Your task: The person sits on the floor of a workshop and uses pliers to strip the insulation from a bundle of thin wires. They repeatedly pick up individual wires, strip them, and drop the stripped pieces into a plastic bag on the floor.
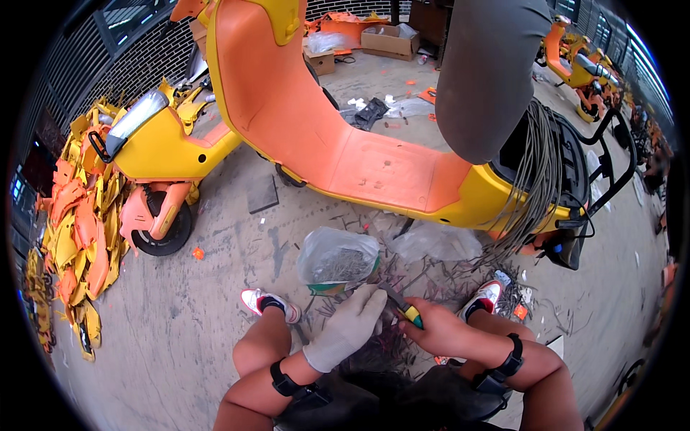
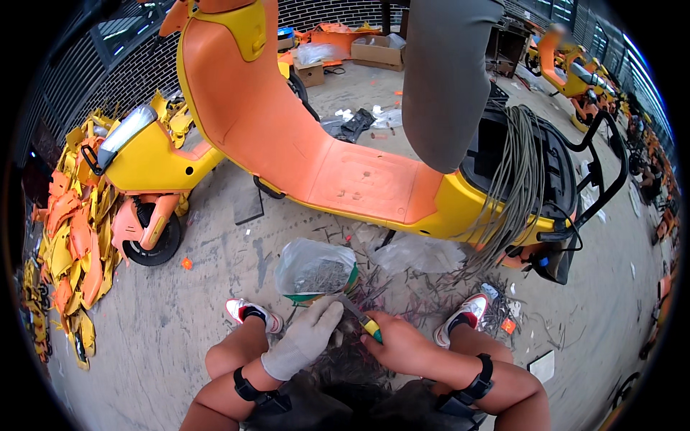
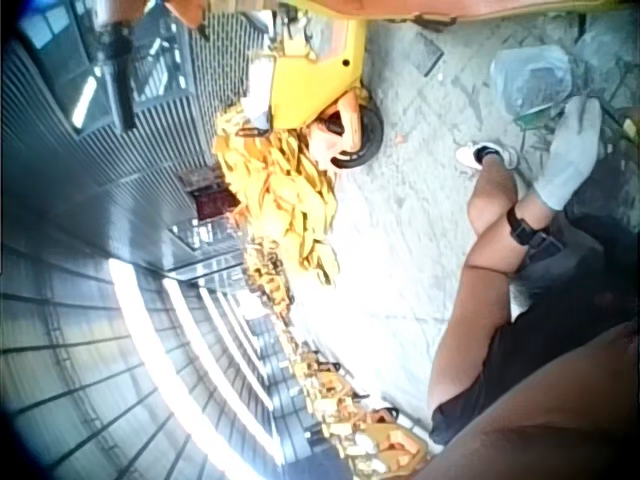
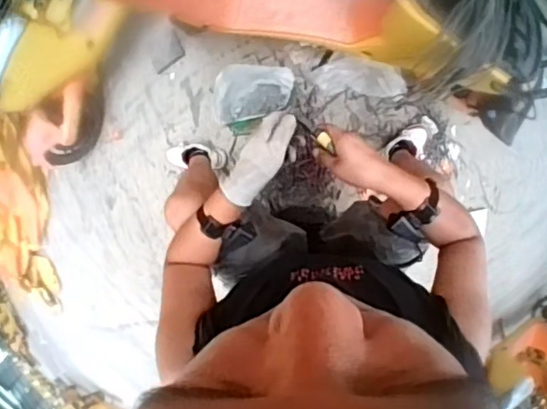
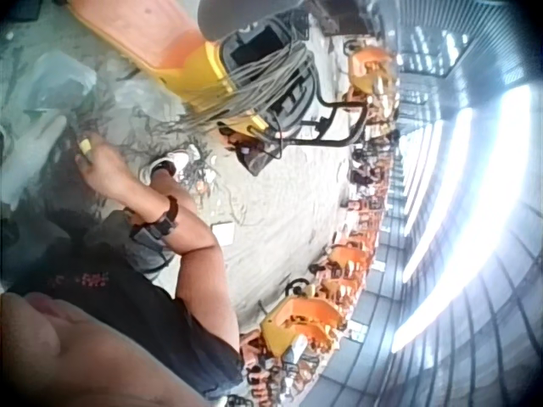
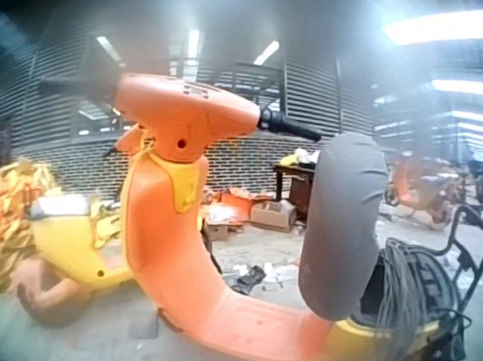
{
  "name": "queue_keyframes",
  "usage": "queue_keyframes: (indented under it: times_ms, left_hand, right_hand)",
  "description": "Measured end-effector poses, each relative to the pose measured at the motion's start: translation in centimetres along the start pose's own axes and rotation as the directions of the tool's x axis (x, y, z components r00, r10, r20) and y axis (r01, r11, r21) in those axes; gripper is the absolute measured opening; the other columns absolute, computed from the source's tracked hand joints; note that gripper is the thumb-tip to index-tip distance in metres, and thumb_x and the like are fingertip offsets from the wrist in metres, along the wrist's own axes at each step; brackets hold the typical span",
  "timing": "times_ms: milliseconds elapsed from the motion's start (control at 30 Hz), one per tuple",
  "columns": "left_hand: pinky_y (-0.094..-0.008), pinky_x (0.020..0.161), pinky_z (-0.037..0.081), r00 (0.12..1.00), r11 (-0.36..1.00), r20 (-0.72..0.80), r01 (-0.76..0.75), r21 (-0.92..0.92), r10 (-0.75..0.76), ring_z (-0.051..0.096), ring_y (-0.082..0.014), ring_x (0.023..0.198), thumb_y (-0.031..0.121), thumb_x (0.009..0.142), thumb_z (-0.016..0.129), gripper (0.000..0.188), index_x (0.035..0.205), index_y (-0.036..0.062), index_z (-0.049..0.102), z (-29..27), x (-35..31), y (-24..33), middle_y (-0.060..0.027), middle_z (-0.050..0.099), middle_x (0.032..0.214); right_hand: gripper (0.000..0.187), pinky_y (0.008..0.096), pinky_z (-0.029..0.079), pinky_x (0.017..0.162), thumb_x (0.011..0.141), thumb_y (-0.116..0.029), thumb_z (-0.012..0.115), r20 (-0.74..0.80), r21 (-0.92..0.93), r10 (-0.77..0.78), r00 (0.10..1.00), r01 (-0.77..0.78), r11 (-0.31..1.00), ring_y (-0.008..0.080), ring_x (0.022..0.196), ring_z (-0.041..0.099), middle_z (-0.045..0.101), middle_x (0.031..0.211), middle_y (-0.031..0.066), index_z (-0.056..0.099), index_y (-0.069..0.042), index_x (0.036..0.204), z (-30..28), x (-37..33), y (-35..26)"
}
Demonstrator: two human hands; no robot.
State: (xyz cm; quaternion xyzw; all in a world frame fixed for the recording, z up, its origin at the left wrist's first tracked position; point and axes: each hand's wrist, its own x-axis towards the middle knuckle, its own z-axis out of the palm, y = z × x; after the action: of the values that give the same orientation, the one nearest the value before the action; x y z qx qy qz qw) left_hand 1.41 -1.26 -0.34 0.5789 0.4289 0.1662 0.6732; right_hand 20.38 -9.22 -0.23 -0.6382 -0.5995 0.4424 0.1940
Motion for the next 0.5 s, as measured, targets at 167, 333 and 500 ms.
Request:
queue_keyframes:
  times_ms: [167, 333, 500]
  left_hand:
    - [-0.0228, 0.058, 0.045, 0.990, 0.979, -0.009, -0.141, 0.146, 0.144, 0.056, -0.0074, 0.061, 0.033, 0.101, 0.053, 0.034, 0.110, 0.0007, 0.060, 1.0, 0.6, -1.9, -0.0028, 0.064, 0.080]
    - [-0.0218, 0.056, 0.044, 0.999, 0.999, -0.005, 0.045, 0.007, -0.045, 0.055, -0.0060, 0.061, 0.031, 0.100, 0.056, 0.031, 0.107, 0.0007, 0.061, 0.9, 0.4, 0.5, -0.0023, 0.062, 0.078]
    - [-0.0223, 0.054, 0.043, 0.993, 0.996, -0.113, -0.054, -0.076, 0.045, 0.054, -0.0073, 0.058, 0.023, 0.100, 0.056, 0.024, 0.102, -0.0005, 0.060, 0.7, -0.6, 2.4, -0.0031, 0.060, 0.071]
  right_hand:
    - [0.046, 0.0466, 0.044, 0.092, 0.091, -0.023, 0.062, -0.015, -0.114, -0.040, 0.999, 0.038, 0.993, 0.0464, 0.098, 0.058, 0.065, 0.099, 0.0270, 0.051, 0.003, 0.128, 1.3, 0.1, 0.2]
    - [0.049, 0.0459, 0.043, 0.093, 0.091, -0.026, 0.063, 0.009, -0.035, -0.061, 0.998, 0.061, 0.998, 0.0423, 0.105, 0.058, 0.063, 0.111, 0.0240, 0.049, -0.001, 0.131, 1.2, 0.2, 0.9]
    - [0.062, 0.0433, 0.047, 0.094, 0.088, -0.017, 0.067, -0.008, 0.073, -0.187, 0.982, 0.187, 0.980, 0.0416, 0.111, 0.059, 0.058, 0.119, 0.0243, 0.036, -0.001, 0.140, 1.1, 1.1, 0.8]
